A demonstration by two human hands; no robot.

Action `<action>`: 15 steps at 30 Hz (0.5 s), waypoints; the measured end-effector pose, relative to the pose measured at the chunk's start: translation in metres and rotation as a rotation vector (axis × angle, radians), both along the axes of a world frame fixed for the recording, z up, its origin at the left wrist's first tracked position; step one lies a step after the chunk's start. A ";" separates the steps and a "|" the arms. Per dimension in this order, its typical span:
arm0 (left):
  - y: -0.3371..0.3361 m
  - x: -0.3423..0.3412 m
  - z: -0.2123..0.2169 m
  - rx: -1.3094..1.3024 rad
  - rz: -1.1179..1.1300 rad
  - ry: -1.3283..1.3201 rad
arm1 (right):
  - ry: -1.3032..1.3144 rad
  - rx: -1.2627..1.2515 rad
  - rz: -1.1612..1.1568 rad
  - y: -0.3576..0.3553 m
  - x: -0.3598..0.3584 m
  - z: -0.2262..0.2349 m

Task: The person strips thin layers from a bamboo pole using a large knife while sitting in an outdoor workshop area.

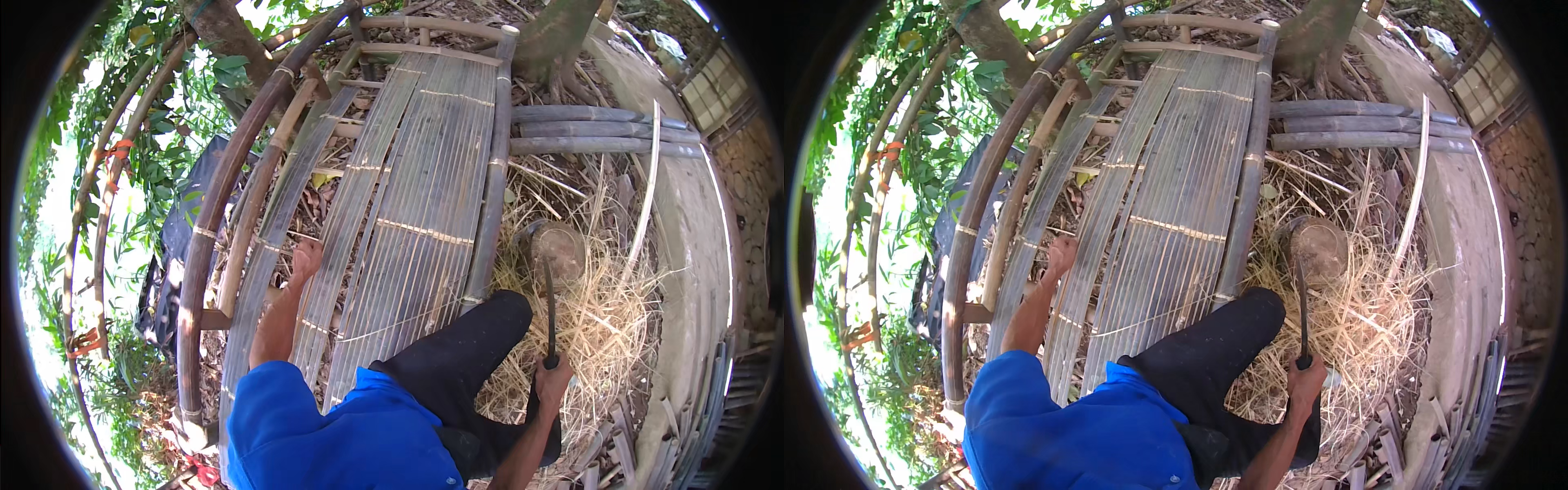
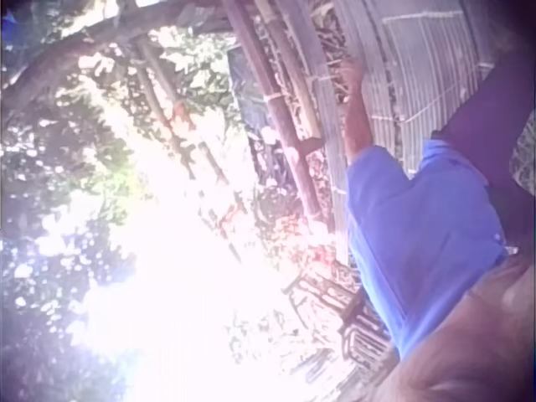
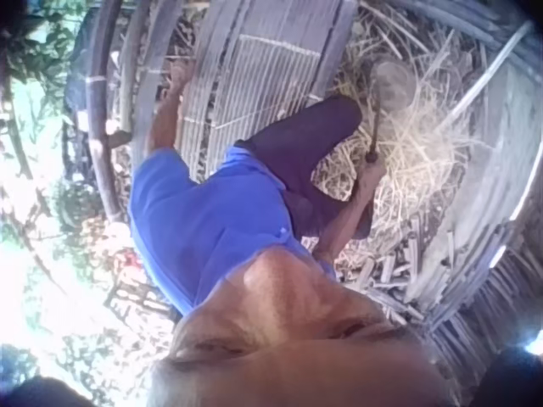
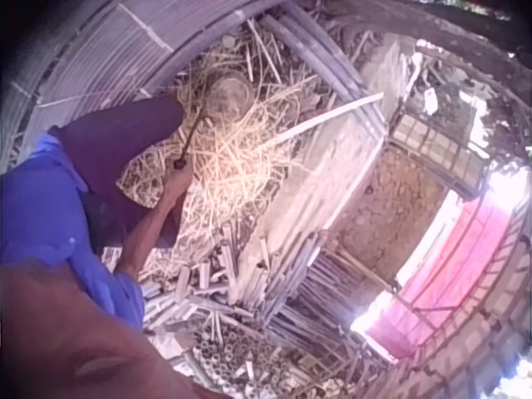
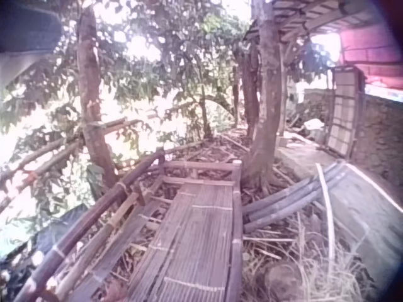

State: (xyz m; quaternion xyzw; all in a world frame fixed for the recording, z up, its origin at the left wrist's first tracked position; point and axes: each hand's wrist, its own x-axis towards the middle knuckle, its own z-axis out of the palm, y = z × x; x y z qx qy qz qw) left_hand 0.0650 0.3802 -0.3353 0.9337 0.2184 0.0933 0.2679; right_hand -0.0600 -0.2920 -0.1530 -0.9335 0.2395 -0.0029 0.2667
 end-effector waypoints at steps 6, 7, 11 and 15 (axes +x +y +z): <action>-0.034 0.007 0.010 0.180 0.118 -0.126 | -0.017 -0.090 0.065 -0.008 0.004 0.009; -0.036 0.009 0.020 0.193 0.232 -0.153 | -0.030 -0.052 0.050 -0.008 0.004 0.008; -0.007 0.002 0.026 0.307 0.191 -0.094 | 0.013 0.004 0.026 0.000 0.008 0.006; -0.010 -0.006 0.020 -0.148 0.150 0.070 | 0.016 0.036 0.047 0.011 0.016 0.004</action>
